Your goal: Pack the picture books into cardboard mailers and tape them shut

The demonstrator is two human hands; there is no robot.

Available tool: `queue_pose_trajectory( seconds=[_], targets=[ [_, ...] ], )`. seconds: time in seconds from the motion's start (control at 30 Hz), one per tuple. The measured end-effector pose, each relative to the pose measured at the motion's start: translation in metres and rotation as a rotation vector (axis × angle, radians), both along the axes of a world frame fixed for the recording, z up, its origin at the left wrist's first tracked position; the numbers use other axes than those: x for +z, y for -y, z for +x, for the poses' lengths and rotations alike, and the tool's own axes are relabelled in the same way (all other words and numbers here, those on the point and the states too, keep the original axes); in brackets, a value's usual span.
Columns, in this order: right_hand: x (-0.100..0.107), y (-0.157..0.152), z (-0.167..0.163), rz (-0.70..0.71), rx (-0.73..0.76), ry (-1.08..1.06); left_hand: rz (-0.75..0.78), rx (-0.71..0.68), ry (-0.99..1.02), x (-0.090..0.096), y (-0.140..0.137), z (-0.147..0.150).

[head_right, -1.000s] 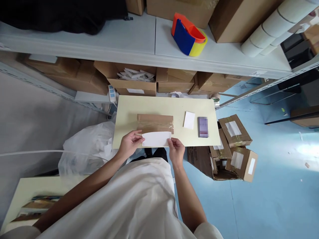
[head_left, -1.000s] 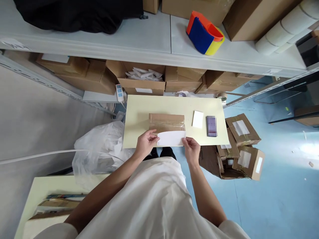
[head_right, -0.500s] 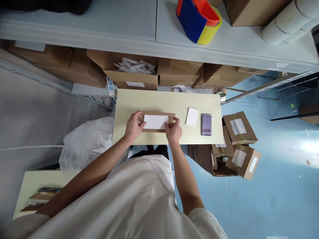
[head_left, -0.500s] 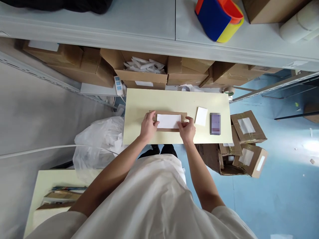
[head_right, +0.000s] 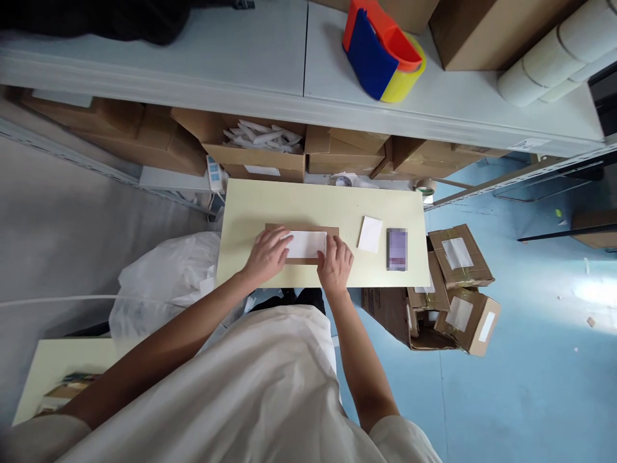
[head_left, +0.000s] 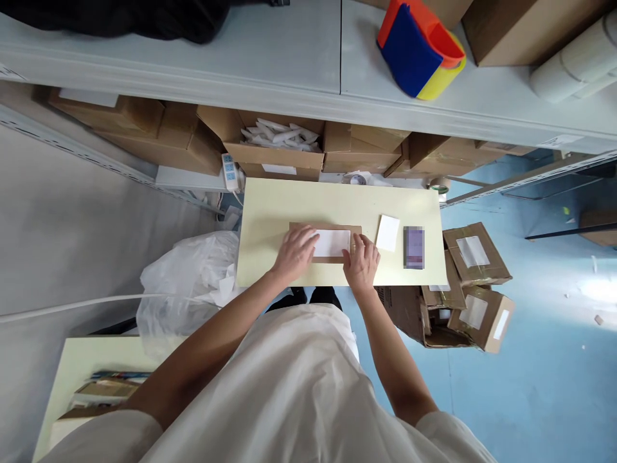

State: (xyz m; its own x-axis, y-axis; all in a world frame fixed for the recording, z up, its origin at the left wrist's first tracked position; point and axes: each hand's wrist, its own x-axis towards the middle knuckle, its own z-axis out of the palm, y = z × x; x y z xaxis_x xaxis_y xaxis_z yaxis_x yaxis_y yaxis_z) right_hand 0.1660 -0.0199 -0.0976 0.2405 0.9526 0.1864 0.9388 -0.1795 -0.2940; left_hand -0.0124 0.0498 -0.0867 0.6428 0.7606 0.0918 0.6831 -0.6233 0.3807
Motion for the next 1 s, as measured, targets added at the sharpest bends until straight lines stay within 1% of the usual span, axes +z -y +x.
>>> queue_pose_trajectory(
  seconds=[0.03, 0.07, 0.1, 0.13, 0.17, 0.2, 0.3, 0.33, 0.37, 0.4, 0.47, 0.5, 0.53, 0.63, 0.7, 0.8, 0.9, 1.0],
  targets=[
    [0.0, -0.002, -0.001, -0.023, 0.109, -0.005, -0.001, -0.077, -0.017, -0.001, 0.002, 0.005],
    [0.0, -0.005, -0.002, -0.065, 0.218, -0.007, -0.013, -0.124, -0.045, -0.003, 0.003, 0.009],
    [0.0, -0.008, -0.003, -0.119, 0.309, 0.001, -0.032, -0.139, -0.08, -0.005, 0.003, 0.012],
    [0.0, -0.01, -0.002, -0.172, 0.364, 0.019, -0.054, -0.132, -0.117, -0.007, 0.002, 0.013],
    [-0.001, -0.011, 0.0, -0.215, 0.375, 0.045, -0.073, -0.115, -0.151, -0.01, 0.0, 0.011],
    [-0.001, -0.011, 0.004, -0.244, 0.344, 0.074, -0.087, -0.097, -0.179, -0.012, -0.002, 0.007],
    [0.001, -0.003, 0.016, -0.263, 0.156, 0.161, -0.079, -0.068, -0.223, -0.014, -0.008, -0.014],
    [0.002, 0.001, 0.019, -0.26, 0.116, 0.184, -0.066, -0.062, -0.225, -0.013, -0.009, -0.021],
    [0.004, 0.005, 0.02, -0.258, 0.115, 0.202, -0.053, -0.069, -0.223, -0.012, -0.008, -0.026],
    [0.005, 0.01, 0.02, -0.258, 0.15, 0.214, -0.042, -0.089, -0.217, -0.011, -0.007, -0.03],
    [0.005, 0.018, 0.015, -0.262, 0.261, 0.219, -0.03, -0.135, -0.2, -0.009, -0.002, -0.035],
    [0.004, 0.022, 0.012, -0.261, 0.293, 0.215, -0.029, -0.144, -0.191, -0.008, 0.002, -0.036],
    [0.003, 0.025, 0.01, -0.257, 0.288, 0.209, -0.03, -0.134, -0.181, -0.008, 0.005, -0.037],
    [-0.002, 0.036, 0.006, -0.228, 0.141, 0.191, -0.034, -0.025, -0.14, -0.011, 0.013, -0.042],
    [-0.004, 0.041, 0.008, -0.207, 0.056, 0.167, -0.056, 0.085, -0.103, -0.013, 0.016, -0.047],
    [-0.002, 0.044, 0.013, -0.2, -0.025, 0.074, -0.19, 0.305, -0.026, -0.018, 0.016, -0.051],
    [0.0, 0.037, 0.022, -0.243, -0.075, -0.141, -0.397, 0.476, 0.123, -0.024, 0.012, -0.05],
    [0.0, 0.025, 0.032, -0.273, -0.153, -0.436, -0.547, 0.557, 0.266, -0.033, 0.007, -0.045]
  ],
)
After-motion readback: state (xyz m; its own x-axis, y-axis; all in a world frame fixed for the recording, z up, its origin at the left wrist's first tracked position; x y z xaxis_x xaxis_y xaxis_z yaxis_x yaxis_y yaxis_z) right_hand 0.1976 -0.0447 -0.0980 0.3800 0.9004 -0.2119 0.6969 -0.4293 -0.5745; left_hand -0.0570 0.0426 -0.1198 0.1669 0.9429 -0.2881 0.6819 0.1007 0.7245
